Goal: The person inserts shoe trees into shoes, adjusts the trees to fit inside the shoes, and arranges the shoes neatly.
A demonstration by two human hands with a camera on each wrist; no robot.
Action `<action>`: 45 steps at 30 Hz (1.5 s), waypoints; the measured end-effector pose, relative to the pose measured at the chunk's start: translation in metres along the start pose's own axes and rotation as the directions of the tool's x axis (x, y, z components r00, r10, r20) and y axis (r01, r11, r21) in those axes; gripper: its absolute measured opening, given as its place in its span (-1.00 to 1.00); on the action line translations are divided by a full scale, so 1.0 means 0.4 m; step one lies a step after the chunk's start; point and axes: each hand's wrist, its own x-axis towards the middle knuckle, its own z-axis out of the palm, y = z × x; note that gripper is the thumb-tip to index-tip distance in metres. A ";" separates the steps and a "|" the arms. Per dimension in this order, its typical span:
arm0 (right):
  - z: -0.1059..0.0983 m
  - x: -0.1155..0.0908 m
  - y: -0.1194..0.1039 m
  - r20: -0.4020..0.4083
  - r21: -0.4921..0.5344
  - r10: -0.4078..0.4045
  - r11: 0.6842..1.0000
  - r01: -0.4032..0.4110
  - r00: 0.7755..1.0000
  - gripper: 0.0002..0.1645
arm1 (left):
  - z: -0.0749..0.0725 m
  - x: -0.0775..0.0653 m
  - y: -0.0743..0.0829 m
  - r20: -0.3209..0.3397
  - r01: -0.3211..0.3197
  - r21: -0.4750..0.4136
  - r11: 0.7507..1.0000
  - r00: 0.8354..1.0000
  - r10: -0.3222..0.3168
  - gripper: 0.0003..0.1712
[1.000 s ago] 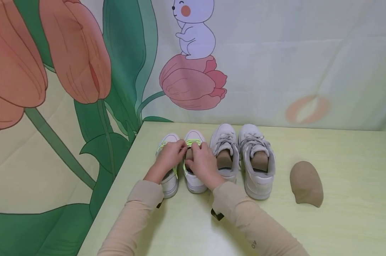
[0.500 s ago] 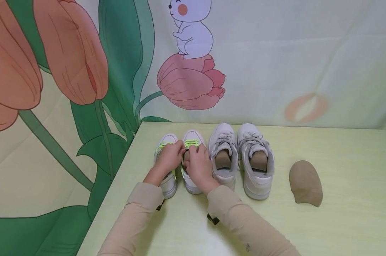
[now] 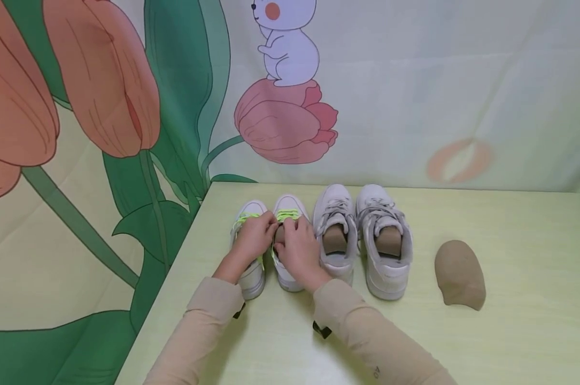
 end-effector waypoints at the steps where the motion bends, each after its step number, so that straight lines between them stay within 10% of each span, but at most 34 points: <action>1: -0.002 0.001 0.002 -0.002 -0.001 -0.003 1.000 0.003 1.000 -0.55 | -0.002 -0.002 0.001 -0.003 0.007 -0.011 1.000 1.000 -0.007 -0.91; 14: -0.050 0.020 0.005 -0.022 0.136 0.038 0.990 -0.035 0.999 -0.38 | -0.017 -0.015 -0.012 0.094 0.099 -0.135 0.986 0.992 -0.087 -0.56; 23: -0.034 0.020 0.004 0.075 0.165 0.008 0.986 -0.021 0.997 -0.32 | -0.036 -0.015 -0.008 0.256 0.017 -0.068 0.998 0.967 0.001 -0.19; 32: -0.023 0.016 0.013 0.067 0.165 -0.048 0.986 0.037 0.997 -0.34 | -0.017 -0.017 -0.009 0.206 0.029 -0.002 1.000 0.978 -0.028 -0.24; 45: -0.015 0.011 0.012 0.109 0.104 -0.049 0.994 0.038 0.993 -0.24 | -0.015 -0.020 -0.022 0.242 0.085 -0.169 0.982 0.969 -0.043 -0.23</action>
